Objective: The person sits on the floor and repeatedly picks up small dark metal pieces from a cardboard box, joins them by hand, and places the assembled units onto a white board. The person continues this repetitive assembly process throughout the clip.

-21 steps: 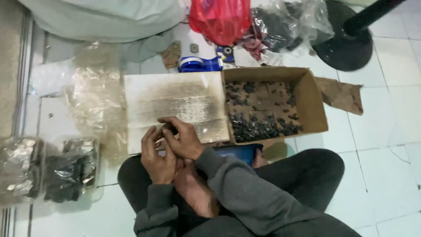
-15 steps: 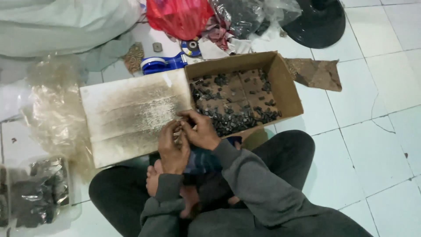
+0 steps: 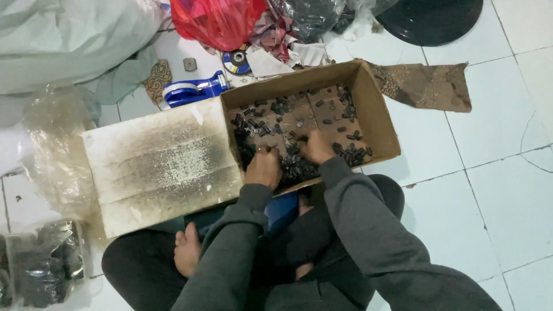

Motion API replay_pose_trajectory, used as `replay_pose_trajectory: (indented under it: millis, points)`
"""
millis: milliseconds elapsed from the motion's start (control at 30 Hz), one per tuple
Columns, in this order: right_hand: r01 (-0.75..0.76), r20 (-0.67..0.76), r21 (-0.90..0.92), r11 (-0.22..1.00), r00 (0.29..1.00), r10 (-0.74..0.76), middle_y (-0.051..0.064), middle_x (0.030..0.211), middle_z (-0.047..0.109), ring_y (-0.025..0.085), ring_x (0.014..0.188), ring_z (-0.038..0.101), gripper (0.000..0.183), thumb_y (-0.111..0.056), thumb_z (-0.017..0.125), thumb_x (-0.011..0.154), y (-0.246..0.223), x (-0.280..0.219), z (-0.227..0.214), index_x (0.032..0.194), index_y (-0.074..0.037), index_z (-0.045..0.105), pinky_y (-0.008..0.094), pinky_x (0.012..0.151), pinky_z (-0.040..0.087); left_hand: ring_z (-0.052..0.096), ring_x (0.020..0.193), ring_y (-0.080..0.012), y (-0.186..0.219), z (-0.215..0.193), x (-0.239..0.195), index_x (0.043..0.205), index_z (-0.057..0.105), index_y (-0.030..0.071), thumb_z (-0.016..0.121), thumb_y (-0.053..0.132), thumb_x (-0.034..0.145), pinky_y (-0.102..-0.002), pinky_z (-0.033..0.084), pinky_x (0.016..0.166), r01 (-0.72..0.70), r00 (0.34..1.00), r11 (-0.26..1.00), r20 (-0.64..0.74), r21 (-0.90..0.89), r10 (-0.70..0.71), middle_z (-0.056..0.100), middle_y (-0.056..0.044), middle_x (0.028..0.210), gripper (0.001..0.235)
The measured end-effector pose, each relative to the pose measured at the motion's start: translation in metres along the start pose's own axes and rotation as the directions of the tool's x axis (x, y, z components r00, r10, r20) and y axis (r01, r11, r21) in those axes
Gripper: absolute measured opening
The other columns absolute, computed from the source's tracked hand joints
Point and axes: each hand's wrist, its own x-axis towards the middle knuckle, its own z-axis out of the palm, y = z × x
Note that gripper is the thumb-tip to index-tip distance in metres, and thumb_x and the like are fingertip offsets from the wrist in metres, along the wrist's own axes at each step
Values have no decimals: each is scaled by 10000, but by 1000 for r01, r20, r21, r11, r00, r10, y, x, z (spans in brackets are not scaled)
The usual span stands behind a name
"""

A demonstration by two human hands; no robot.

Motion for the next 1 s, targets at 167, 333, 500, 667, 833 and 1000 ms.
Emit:
replay_pose_trajectory:
  millis: [167,333,500,667,833,1000]
  points:
    - [-41,-21,-162,986,999,38,296,882,733,503,864,729,245,-169,758,937,-13,16,17,961,73,783,623,693,619,716,989,-391,-3,29,19,1206,703,20,698,59,918,-513,691,671,57,998,998,-22,21,-57,633,-221,1158,290]
    - [8,107,-234,972,994,18,255,944,764,452,872,753,231,-168,729,965,9,32,37,1047,42,781,599,696,649,706,990,-438,0,27,25,1211,698,-71,646,26,949,-586,663,698,132,990,991,-59,22,-130,629,-289,1191,284]
    - [-48,187,-319,946,976,113,162,1153,758,396,1069,738,263,-227,746,950,22,32,38,1203,-155,767,588,815,660,669,1080,-431,14,2,2,1222,635,53,763,152,812,-605,643,827,221,971,975,99,-38,-216,594,-238,1257,440]
    - [-20,145,-305,952,987,67,202,1210,706,428,1116,707,336,-212,742,941,19,20,38,1273,-165,712,616,854,637,694,1044,-444,2,25,4,1157,714,43,736,52,807,-615,647,780,141,986,989,96,-32,-138,625,-256,1238,352]
    - [-49,60,-39,998,997,51,314,1146,707,491,1078,701,347,-134,692,960,30,13,48,1277,7,688,639,844,612,696,1007,-463,9,22,-11,1126,739,-5,682,37,885,-564,667,767,104,985,994,-134,-25,-107,651,-296,1163,251]
    - [47,-96,191,980,995,-29,270,1049,693,497,1029,684,241,-54,678,991,11,-4,27,1203,54,639,669,770,608,667,1022,-462,11,7,1,1126,609,1,661,97,919,-575,637,759,117,980,925,-109,-360,-167,614,-278,1138,234]
